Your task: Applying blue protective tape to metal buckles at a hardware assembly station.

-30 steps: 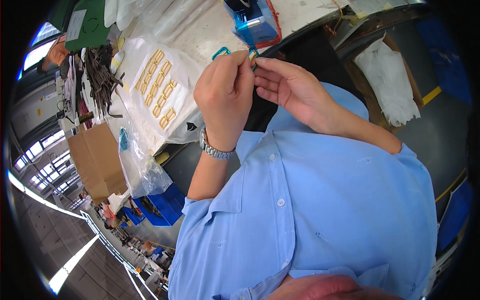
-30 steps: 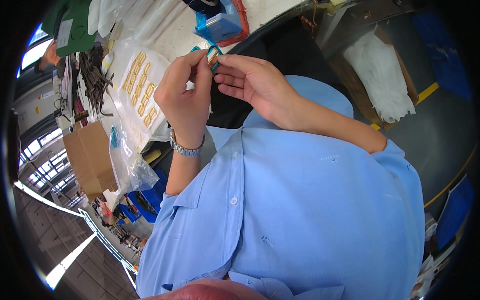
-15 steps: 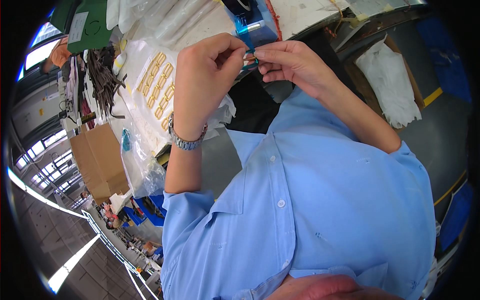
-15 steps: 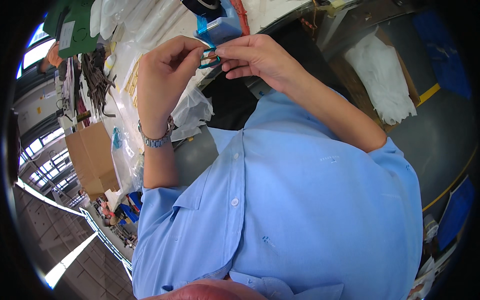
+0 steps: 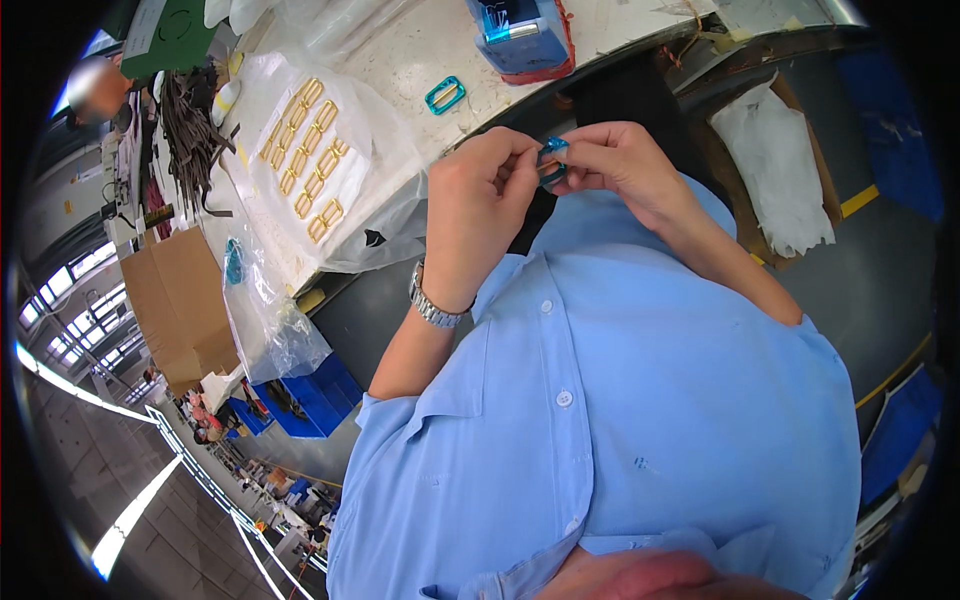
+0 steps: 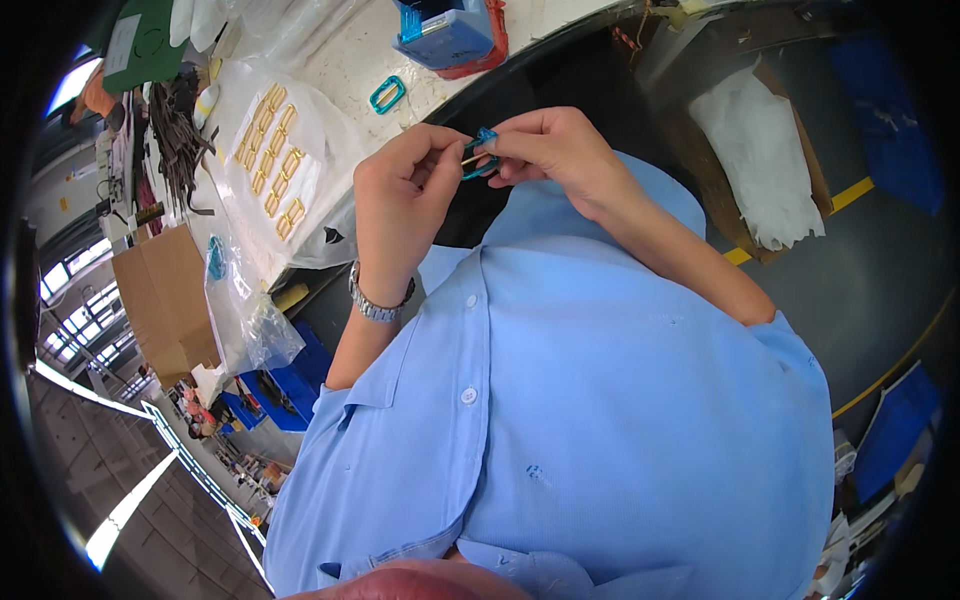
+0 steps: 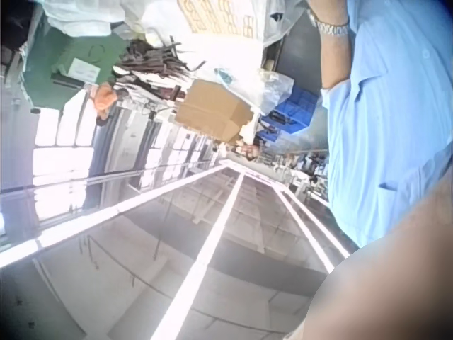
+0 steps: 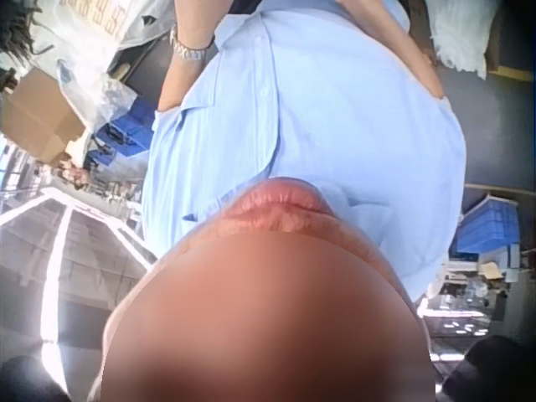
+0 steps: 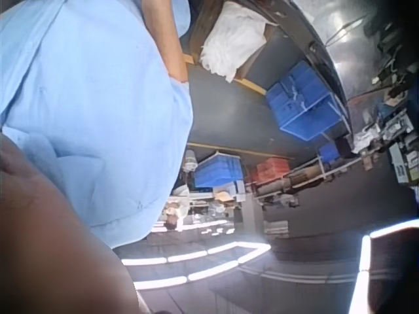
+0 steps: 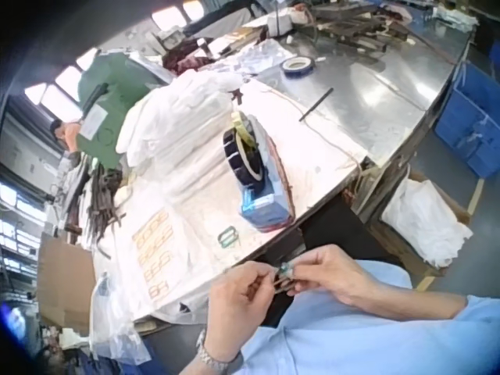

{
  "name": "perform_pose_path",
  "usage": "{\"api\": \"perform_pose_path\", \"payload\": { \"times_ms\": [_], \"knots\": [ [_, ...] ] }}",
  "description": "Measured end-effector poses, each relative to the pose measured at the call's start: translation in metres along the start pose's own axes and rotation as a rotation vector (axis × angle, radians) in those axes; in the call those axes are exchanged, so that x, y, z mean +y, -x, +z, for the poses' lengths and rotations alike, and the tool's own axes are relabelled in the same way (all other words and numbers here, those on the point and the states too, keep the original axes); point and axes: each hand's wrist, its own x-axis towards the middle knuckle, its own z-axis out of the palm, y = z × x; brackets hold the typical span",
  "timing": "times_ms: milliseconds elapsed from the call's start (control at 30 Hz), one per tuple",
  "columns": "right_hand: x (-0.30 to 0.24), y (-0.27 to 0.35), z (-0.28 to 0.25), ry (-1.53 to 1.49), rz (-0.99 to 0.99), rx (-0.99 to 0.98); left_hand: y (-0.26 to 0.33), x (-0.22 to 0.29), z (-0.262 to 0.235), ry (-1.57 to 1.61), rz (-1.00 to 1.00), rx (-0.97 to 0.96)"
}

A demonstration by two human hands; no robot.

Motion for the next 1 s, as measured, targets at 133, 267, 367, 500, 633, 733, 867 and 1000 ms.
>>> {"api": "perform_pose_path", "payload": {
  "times_ms": [133, 267, 367, 500, 633, 733, 867, 1000],
  "knots": [
    [-0.020, 0.008, 0.019, 0.332, -0.172, 0.079, 0.012, 0.001, -0.002, 0.118, -0.042, 0.126],
    [-0.030, 0.013, 0.034, 0.511, -0.252, 0.087, 0.007, -0.005, -0.011, -0.113, 0.285, 0.254],
    [-0.032, 0.014, 0.042, 0.683, -0.350, 0.121, 0.007, -0.009, -0.011, -0.200, 0.511, 0.264],
    [-0.039, 0.017, 0.051, 0.726, -0.322, 0.075, 0.010, -0.020, -0.011, -0.178, 0.495, 0.289],
    [-0.040, 0.015, 0.051, 0.725, -0.320, 0.108, 0.023, -0.020, -0.013, 0.150, 0.184, 0.282],
    [-0.041, 0.012, 0.046, 0.676, -0.390, 0.148, 0.033, -0.036, -0.013, 0.253, 0.061, 0.295],
    [-0.044, 0.016, 0.056, 0.806, -0.408, 0.148, 0.033, -0.026, -0.023, 0.068, 0.216, 0.424],
    [-0.040, 0.013, 0.066, 0.956, -0.563, 0.155, 0.012, -0.014, -0.013, -0.108, 0.546, 0.491]
  ]
}}
